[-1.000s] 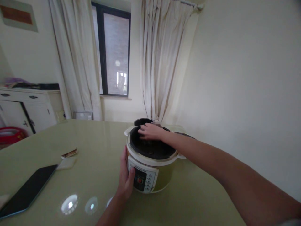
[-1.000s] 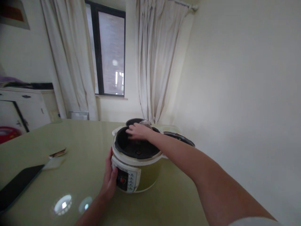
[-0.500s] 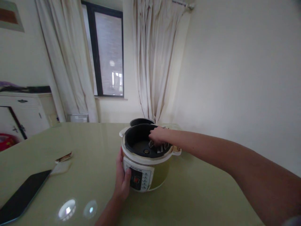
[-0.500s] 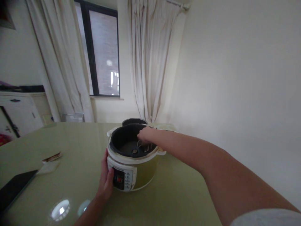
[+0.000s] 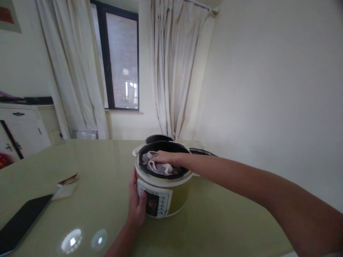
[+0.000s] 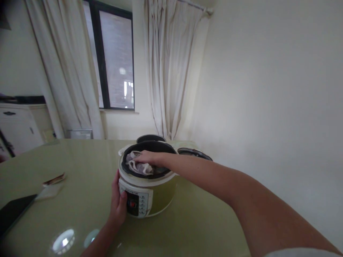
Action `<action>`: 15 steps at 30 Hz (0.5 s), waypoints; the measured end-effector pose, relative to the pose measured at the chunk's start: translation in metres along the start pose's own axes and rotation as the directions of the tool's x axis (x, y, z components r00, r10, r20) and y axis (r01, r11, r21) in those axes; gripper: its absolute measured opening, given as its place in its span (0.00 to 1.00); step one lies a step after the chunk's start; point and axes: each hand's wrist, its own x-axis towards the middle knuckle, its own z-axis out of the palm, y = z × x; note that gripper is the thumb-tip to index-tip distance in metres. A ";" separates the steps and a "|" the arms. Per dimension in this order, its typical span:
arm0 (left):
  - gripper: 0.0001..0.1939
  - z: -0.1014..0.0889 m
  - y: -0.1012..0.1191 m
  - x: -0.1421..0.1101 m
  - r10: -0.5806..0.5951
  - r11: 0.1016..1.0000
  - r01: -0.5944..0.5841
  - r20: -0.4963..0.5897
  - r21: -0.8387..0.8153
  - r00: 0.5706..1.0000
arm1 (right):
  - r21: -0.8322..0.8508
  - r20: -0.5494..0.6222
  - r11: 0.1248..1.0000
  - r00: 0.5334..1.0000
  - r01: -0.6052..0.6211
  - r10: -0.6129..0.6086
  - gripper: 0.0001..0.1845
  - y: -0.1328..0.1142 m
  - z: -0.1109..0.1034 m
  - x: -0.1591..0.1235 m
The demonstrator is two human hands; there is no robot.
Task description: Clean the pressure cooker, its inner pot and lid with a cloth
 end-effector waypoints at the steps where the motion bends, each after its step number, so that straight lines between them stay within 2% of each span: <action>1: 0.41 0.000 0.000 0.000 0.004 1.000 -0.004 -0.003 0.004 1.000 | -0.017 0.056 1.000 0.998 -0.020 0.021 0.08 -0.007 -0.008 -0.010; 3: 0.41 -0.001 -0.001 0.001 0.004 1.000 -0.004 -0.008 0.007 1.000 | -0.110 0.158 0.994 0.987 0.008 0.009 0.12 -0.023 -0.029 -0.033; 5: 0.41 -0.002 0.000 0.002 -0.007 1.000 0.007 -0.006 0.005 1.000 | -0.241 0.240 0.966 0.970 0.089 -0.030 0.15 -0.041 -0.048 -0.056; 8: 0.41 -0.002 0.001 0.002 -0.010 1.000 0.010 -0.007 0.004 1.000 | -0.440 0.280 0.880 0.959 0.177 -0.052 0.14 -0.059 -0.063 -0.082; 10: 0.40 -0.001 0.001 0.001 0.012 1.000 -0.012 -0.013 0.014 1.000 | -0.556 0.232 0.817 0.972 0.155 -0.027 0.12 -0.065 -0.060 -0.091; 12: 0.39 -0.001 0.000 0.000 0.039 0.999 -0.039 -0.026 0.030 0.999 | -0.634 0.174 0.762 0.985 0.127 -0.019 0.12 -0.067 -0.048 -0.092; 15: 0.38 0.000 -0.005 0.000 0.047 0.998 -0.045 -0.047 0.042 0.998 | -0.716 0.116 0.675 0.984 0.175 -0.132 0.18 -0.070 -0.022 -0.080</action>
